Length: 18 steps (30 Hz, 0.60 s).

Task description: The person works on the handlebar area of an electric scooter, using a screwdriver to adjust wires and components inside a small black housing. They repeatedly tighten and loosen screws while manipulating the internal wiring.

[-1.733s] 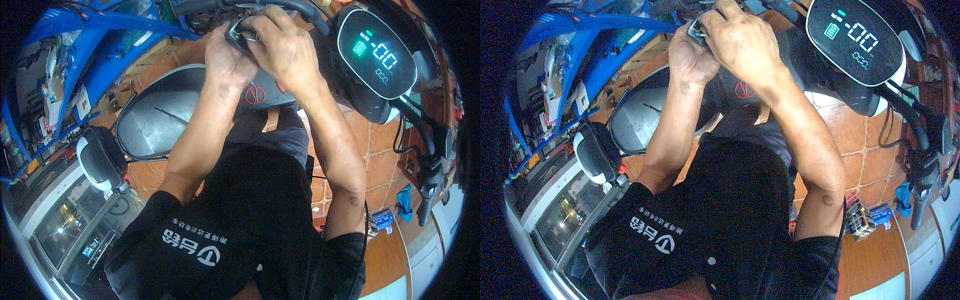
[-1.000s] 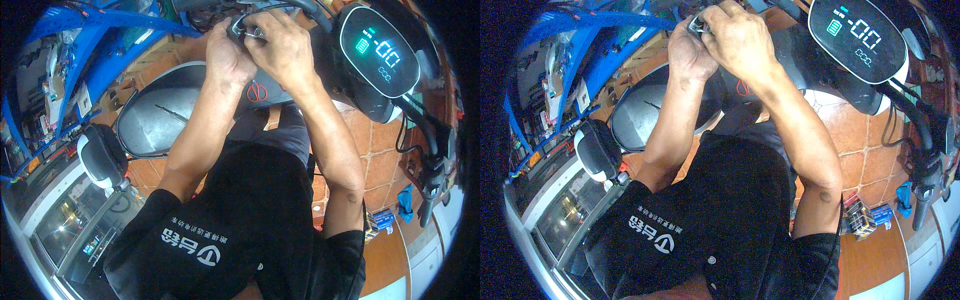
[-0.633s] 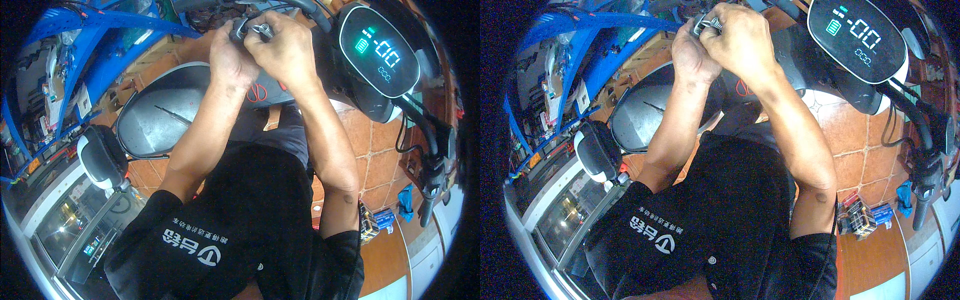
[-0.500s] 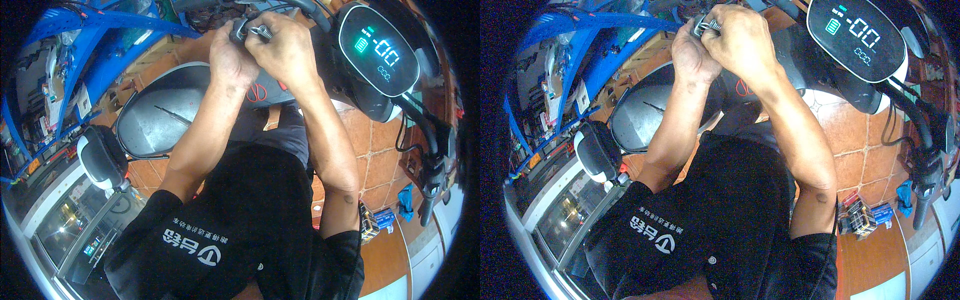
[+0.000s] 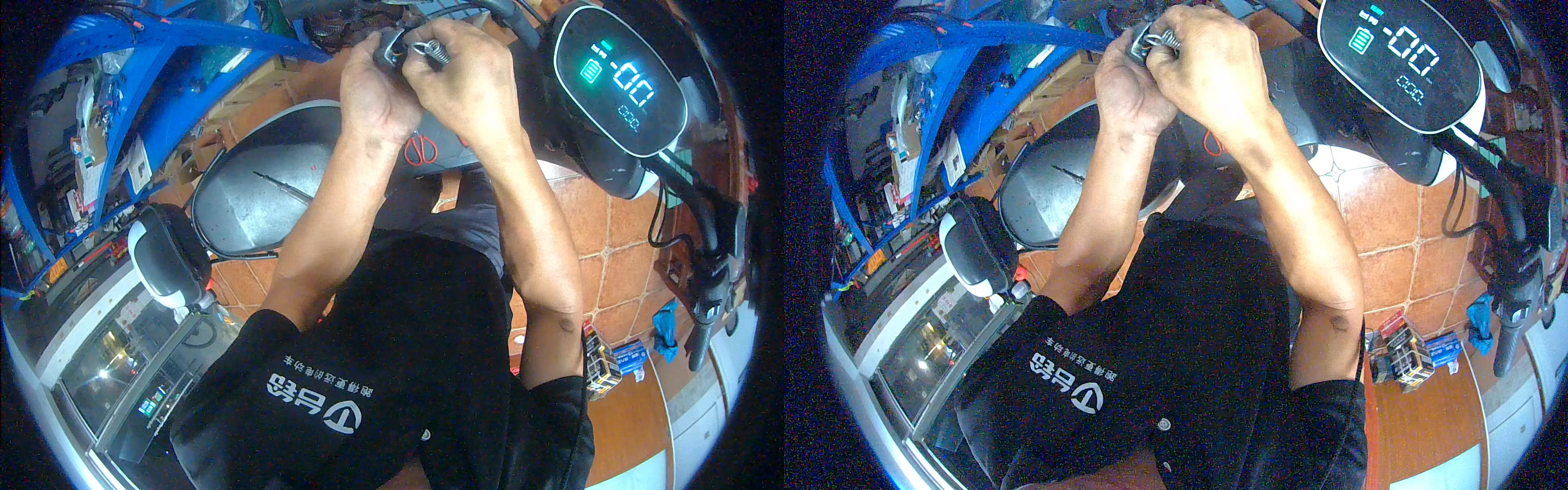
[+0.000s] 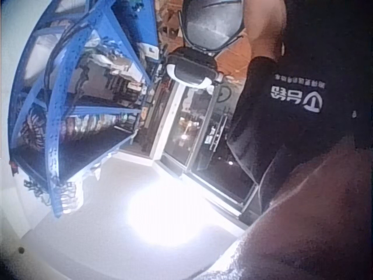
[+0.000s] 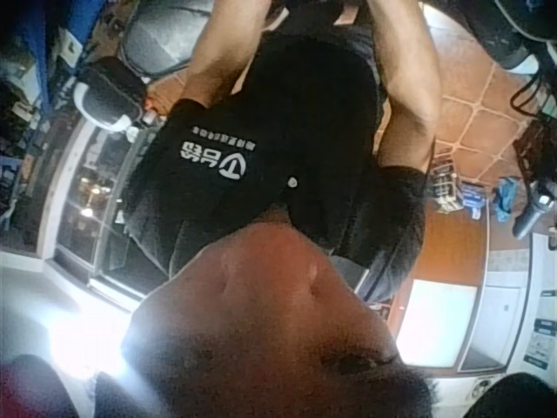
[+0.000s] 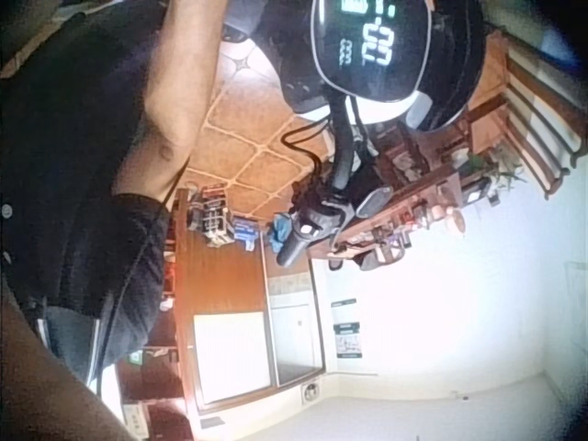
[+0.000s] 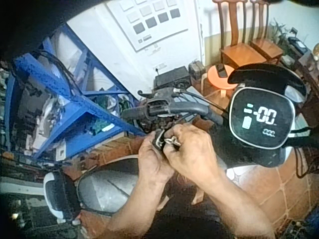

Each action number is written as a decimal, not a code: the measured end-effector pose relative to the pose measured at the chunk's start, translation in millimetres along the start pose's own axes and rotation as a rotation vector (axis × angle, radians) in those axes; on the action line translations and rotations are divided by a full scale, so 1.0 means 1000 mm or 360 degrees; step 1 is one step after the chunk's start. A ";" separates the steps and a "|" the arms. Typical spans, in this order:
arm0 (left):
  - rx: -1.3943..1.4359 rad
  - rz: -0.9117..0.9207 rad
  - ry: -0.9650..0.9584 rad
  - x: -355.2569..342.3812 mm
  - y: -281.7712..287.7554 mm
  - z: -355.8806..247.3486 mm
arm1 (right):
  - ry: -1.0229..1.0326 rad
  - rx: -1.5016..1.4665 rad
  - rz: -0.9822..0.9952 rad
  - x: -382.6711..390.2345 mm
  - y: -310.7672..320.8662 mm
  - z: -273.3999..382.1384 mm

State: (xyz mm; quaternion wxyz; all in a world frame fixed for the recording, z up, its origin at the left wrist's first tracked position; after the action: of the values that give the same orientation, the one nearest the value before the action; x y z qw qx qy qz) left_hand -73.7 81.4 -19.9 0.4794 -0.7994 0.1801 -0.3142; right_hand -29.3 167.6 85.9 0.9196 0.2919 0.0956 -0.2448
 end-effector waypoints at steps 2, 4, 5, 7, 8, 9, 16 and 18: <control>-0.0068 -0.0158 -0.0054 -0.001 0.006 -0.001 | -0.0071 -0.0036 -0.0015 0.000 0.000 -0.003; 0.0058 0.0067 0.0044 -0.003 0.003 0.001 | -0.0082 -0.0033 -0.0057 0.001 0.001 -0.004; 0.0120 0.0177 0.0092 -0.002 -0.002 0.002 | -0.0107 -0.0052 -0.0053 0.001 0.000 -0.006; 0.0055 0.0077 0.0084 -0.003 0.006 0.003 | -0.0157 -0.0090 -0.0045 0.003 -0.002 -0.010; 0.0023 0.0027 0.0082 -0.002 0.007 0.004 | -0.0202 -0.0113 -0.0030 0.003 -0.003 -0.013; -0.0010 0.0004 0.0086 -0.002 0.006 0.005 | -0.0247 -0.0137 -0.0015 0.003 -0.003 -0.014; -0.0075 -0.0133 0.0036 -0.002 0.007 0.002 | -0.0426 -0.0237 0.0044 0.006 -0.007 -0.027; -0.0085 -0.0139 0.0014 -0.003 0.008 0.002 | -0.0173 -0.0162 -0.0114 0.006 -0.002 -0.020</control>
State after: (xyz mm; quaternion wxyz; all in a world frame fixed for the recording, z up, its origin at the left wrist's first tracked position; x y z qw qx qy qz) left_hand -74.4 80.4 -28.1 0.4430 -0.8175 0.1554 -0.3336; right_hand -25.6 175.6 67.1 0.9278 0.2275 0.0683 -0.2877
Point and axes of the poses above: each hand's wrist, its own x-axis away from the middle knuckle, its own y-axis out of the back of the hand, z = x × y, the point moved 10 cm from there along -x, towards the middle knuckle, and after that the axes turned 4 degrees about -x, right-handed, at the moved point
